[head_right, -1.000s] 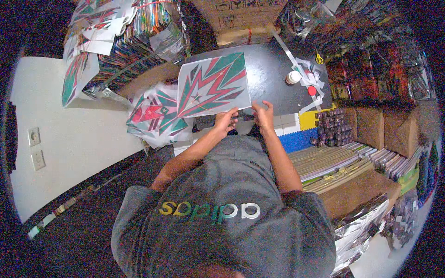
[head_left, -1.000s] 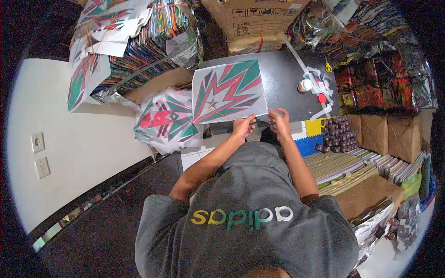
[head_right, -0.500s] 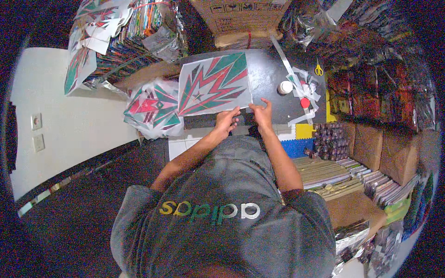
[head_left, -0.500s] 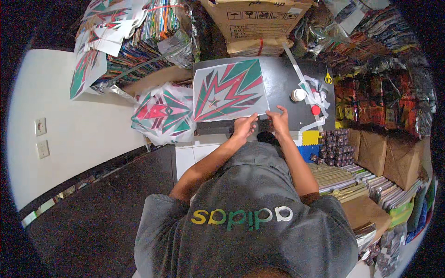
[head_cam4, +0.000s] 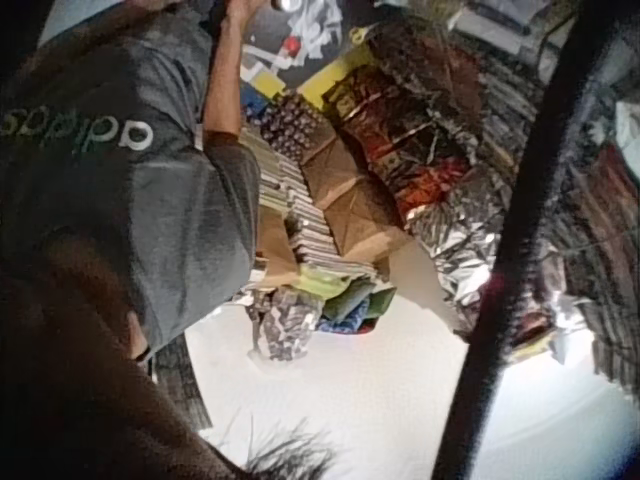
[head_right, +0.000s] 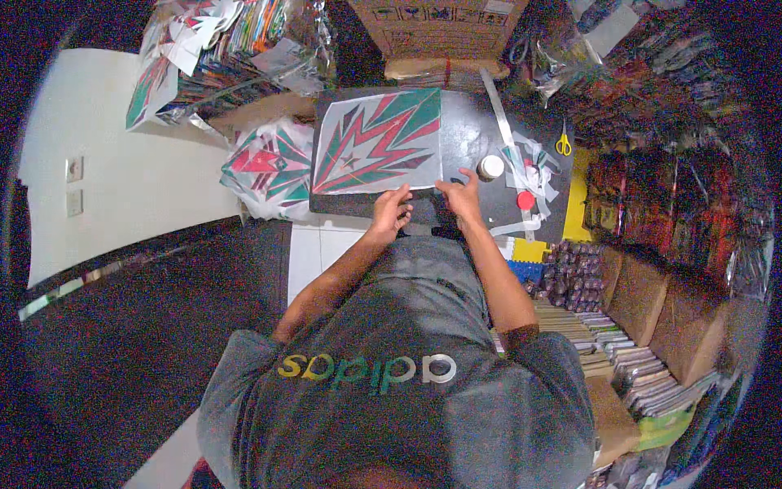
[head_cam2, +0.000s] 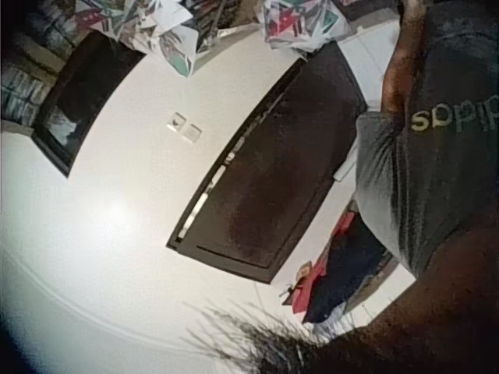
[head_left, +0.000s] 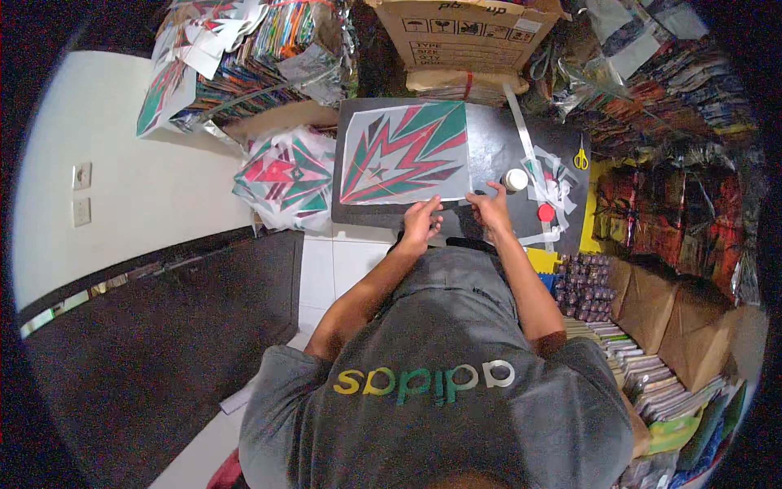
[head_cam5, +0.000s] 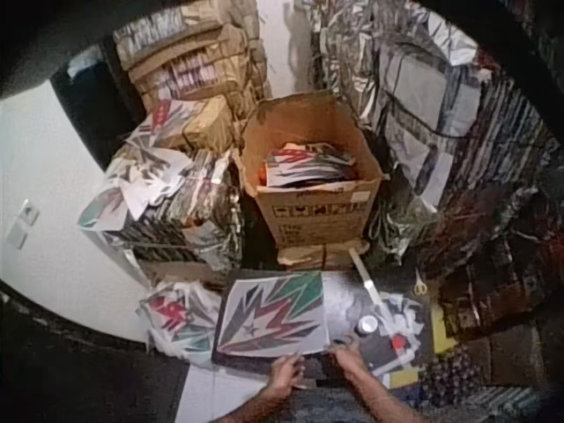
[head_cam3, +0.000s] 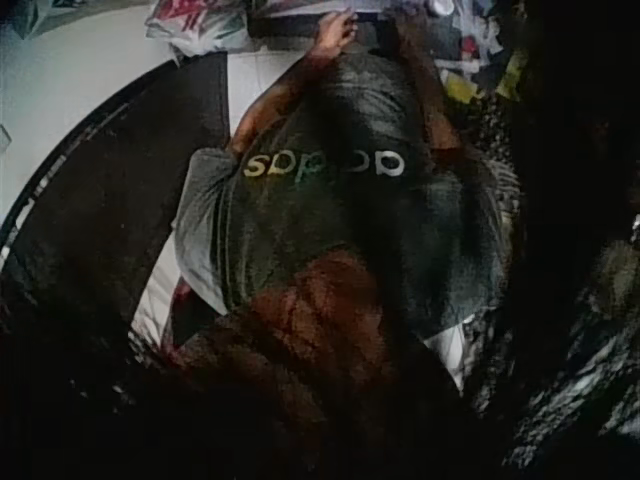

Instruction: The person is assembling a kite frame using bamboo sticks and string on a workspace.

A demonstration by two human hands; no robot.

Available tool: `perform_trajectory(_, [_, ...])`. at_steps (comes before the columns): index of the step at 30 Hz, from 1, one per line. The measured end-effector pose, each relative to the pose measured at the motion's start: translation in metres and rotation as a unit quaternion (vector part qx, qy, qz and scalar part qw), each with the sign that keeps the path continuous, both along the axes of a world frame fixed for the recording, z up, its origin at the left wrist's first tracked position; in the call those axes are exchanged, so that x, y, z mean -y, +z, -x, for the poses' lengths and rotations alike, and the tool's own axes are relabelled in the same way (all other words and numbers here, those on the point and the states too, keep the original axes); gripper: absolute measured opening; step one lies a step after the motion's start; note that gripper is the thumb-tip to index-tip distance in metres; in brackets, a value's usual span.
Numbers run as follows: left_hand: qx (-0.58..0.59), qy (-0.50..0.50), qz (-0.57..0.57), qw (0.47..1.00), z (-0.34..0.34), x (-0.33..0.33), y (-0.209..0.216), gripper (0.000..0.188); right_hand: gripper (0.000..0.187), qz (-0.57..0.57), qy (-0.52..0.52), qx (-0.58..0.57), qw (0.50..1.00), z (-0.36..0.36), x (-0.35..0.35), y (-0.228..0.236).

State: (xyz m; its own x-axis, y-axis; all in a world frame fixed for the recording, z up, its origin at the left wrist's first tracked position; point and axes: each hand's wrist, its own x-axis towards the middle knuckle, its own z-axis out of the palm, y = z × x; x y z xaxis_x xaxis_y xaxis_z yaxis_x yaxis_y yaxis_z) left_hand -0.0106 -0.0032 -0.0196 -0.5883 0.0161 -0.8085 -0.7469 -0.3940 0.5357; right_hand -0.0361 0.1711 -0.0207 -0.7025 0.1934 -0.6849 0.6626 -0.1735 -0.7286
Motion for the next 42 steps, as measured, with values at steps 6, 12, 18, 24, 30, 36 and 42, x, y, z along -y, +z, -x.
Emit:
perform_trajectory(6, [0.013, 0.059, -0.006, 0.998, -0.007, -0.016, -0.003, 0.03, 0.071, 0.038, 0.028, 0.004, 0.999, 0.002, -0.016, -0.006])
perform_trajectory(12, [-0.034, 0.032, 0.002, 0.999, -0.017, -0.03, 0.003, 0.028, 0.069, 0.053, 0.048, 0.023, 0.997, 0.003, -0.034, -0.012])
perform_trajectory(18, [-0.009, 0.085, -0.01, 0.996, -0.019, -0.035, 0.002, 0.026, 0.069, 0.063, 0.066, 0.021, 0.996, 0.001, -0.037, -0.013])
perform_trajectory(24, [0.036, 0.154, -0.086, 0.984, -0.025, -0.03, -0.006, 0.028, 0.07, 0.078, 0.078, 0.01, 0.994, -0.004, -0.031, -0.007])
perform_trajectory(30, [-0.031, 0.049, 0.036, 0.998, -0.029, -0.028, 0.014, 0.026, 0.07, 0.091, 0.047, -0.011, 0.995, -0.002, -0.024, -0.003])
perform_trajectory(36, [-0.008, 0.111, 0.003, 0.994, -0.026, -0.017, 0.009, 0.026, 0.07, 0.083, 0.069, -0.01, 0.994, -0.004, -0.017, -0.006])
perform_trajectory(42, [0.021, 0.1, -0.012, 0.995, -0.015, 0.001, 0.011, 0.025, 0.07, 0.082, 0.058, -0.008, 0.995, -0.001, -0.002, -0.009])
